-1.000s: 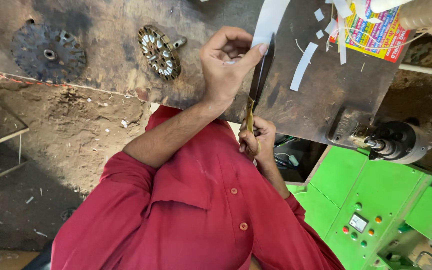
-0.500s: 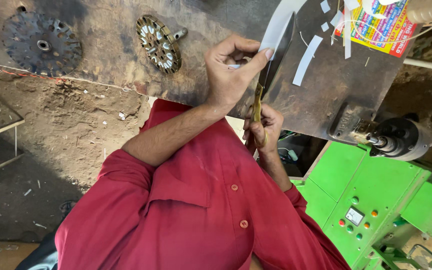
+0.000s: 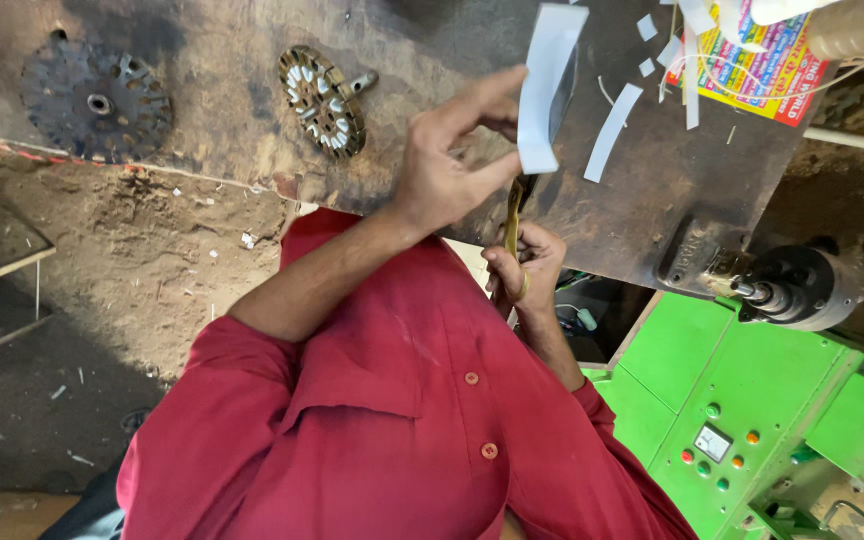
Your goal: The person uses scissors to cut a roll of white adhesive tape into small rectangular pieces on a workbench. They repeatedly cut, fold, and trim the tape, accumulating cut pieces on the table.
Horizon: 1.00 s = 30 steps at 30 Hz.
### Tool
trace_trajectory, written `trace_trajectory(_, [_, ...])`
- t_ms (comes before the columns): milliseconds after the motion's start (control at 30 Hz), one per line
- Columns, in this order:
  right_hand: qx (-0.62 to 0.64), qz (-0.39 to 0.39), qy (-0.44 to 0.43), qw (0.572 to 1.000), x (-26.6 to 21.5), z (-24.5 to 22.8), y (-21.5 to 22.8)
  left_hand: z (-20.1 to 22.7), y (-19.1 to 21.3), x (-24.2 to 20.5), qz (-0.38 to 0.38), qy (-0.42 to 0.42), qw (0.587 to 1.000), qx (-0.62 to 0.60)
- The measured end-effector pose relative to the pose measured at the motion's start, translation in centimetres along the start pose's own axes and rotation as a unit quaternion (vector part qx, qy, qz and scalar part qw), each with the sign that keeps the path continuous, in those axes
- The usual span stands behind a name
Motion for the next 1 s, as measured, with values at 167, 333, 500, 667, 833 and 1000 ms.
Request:
trace_trajectory(167, [0.009,-0.017,0.013,1.0,-0.7,-0.2,0.0,0.1,1.2,1.9,-0.016,-0.039,0.996,0.08])
trace_trajectory(333, [0.006,-0.019,0.014,1.0,-0.5,-0.1,-0.3,-1.4,-0.4,2.2,0.12,0.02,0.99,-0.064])
trace_trajectory(500, [-0.012,-0.017,0.03,0.999,-0.3,-0.4,-0.3,-2.6,-1.6,1.9,0.167,0.043,0.962,-0.212])
trace_trajectory(667, [-0.039,-0.027,0.061,0.997,-0.2,-1.0,-0.5,-2.9,-1.7,1.5,0.173,0.06,0.965,-0.186])
trace_trajectory(833, [-0.024,-0.028,0.054,0.998,0.0,-0.9,-0.7,-3.3,-1.8,0.8,0.188,0.087,0.961,-0.183])
trace_trajectory(1000, [0.038,-0.027,0.068,0.997,0.4,-1.0,-0.4,-3.0,-2.2,0.1,0.186,0.094,0.967,-0.15])
Point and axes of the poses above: each hand's wrist, its own x-axis towards the middle knuckle, its own y-axis out of the back of the hand, z = x × y, the point moved 6 cm from there along x, towards the middle knuckle, and after that the axes turned 4 degrees about -z, right-handed, at the moved point
